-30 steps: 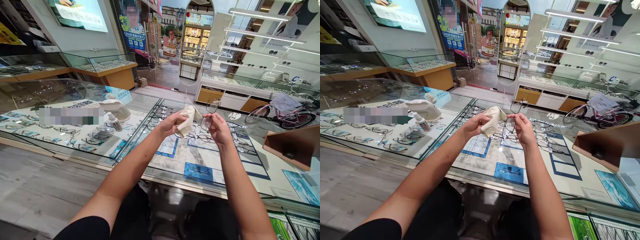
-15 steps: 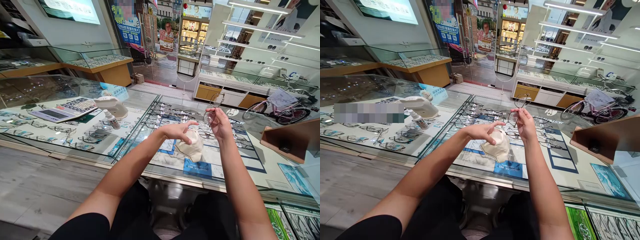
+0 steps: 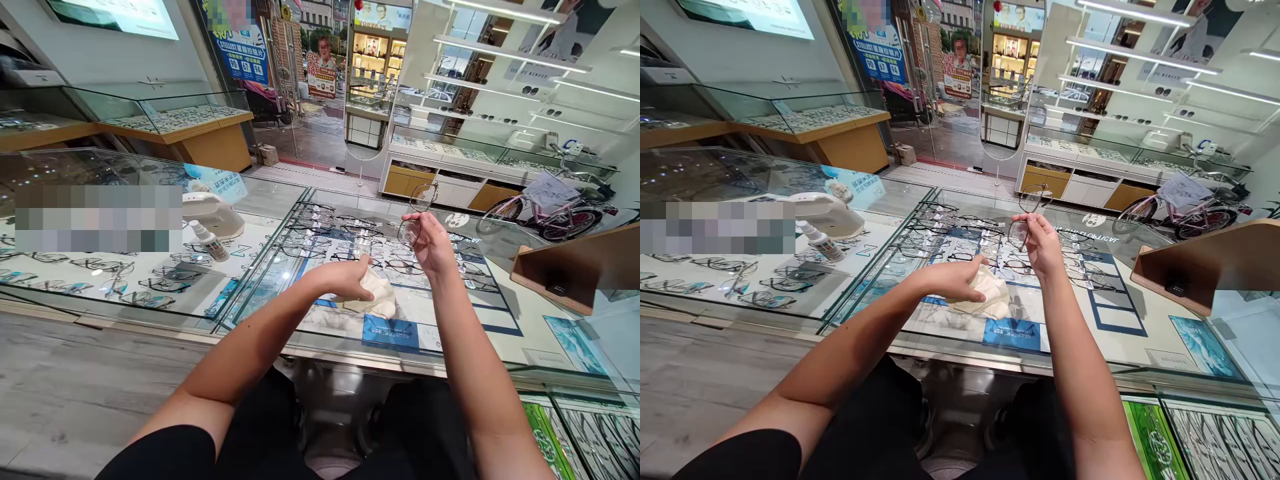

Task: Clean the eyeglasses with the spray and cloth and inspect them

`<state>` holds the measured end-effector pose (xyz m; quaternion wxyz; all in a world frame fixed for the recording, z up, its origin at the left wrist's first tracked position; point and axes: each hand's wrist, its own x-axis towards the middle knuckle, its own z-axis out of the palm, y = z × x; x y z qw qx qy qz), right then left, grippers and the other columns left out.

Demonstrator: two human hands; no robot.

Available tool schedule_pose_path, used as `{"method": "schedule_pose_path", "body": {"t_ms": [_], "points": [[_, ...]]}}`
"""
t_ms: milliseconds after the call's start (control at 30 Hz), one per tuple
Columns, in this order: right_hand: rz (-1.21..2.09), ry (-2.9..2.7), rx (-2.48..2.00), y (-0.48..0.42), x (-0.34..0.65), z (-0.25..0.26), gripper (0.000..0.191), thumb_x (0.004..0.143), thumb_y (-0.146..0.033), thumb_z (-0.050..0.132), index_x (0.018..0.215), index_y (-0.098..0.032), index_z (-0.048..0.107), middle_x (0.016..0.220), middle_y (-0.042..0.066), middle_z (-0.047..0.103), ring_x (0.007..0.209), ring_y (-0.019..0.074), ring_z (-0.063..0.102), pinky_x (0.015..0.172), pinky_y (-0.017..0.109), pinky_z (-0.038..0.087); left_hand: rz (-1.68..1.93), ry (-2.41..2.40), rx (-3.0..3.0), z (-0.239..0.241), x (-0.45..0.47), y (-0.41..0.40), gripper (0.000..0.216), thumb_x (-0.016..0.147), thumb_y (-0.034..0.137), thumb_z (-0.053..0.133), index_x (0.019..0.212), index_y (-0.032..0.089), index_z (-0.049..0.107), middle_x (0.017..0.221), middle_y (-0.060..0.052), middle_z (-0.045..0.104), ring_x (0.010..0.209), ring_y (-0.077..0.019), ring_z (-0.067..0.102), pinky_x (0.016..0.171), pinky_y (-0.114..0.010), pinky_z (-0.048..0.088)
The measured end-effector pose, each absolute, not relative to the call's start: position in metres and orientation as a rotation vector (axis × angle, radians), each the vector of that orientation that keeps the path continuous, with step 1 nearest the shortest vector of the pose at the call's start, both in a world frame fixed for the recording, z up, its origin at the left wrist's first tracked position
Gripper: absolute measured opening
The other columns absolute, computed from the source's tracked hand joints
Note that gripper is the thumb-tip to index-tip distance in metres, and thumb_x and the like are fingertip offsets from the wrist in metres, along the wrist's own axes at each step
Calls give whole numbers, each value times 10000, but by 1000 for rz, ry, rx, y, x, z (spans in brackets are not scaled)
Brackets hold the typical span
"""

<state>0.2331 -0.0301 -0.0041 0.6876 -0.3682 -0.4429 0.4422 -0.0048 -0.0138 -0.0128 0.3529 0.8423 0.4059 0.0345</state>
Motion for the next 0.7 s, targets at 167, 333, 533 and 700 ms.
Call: {"method": "schedule_pose_path", "body": {"t_ms": [167, 333, 533, 700], "points": [[987, -995, -818, -30, 232, -4, 370, 786, -566, 909, 883, -262, 722, 1026, 22, 812, 735, 109, 662, 513, 198, 487, 81, 1258, 2198, -11, -10, -13, 696, 519, 688, 925, 960, 184, 736, 730, -97, 720, 710, -282, 667, 664, -308, 408], [1002, -993, -814, -30, 230, -3, 384, 755, -576, 925, 886, -264, 743, 1016, 18, 812, 722, 103, 650, 504, 186, 483, -281, 1160, 2362, -1, -10, -19, 511, 603, 636, 877, 542, 218, 590, 549, -64, 595, 618, -245, 579, 647, -337, 363], [1001, -993, -844, -31, 230, -3, 387, 761, -581, 915, 877, -264, 724, 1013, 22, 811, 733, 114, 661, 546, 206, 513, -210, 863, 2225, 4, -9, -13, 154, 691, 284, 719, 612, 212, 608, 590, -16, 586, 601, -193, 559, 620, -312, 399], [1027, -985, -815, -30, 231, -4, 386, 753, -562, 931, 874, -255, 731, 1000, 21, 807, 731, 106, 647, 558, 198, 509, 43, 798, 1762, 10, -11, 2, 312, 702, 340, 798, 949, 178, 699, 885, -54, 757, 682, -182, 695, 610, -265, 517]]}}
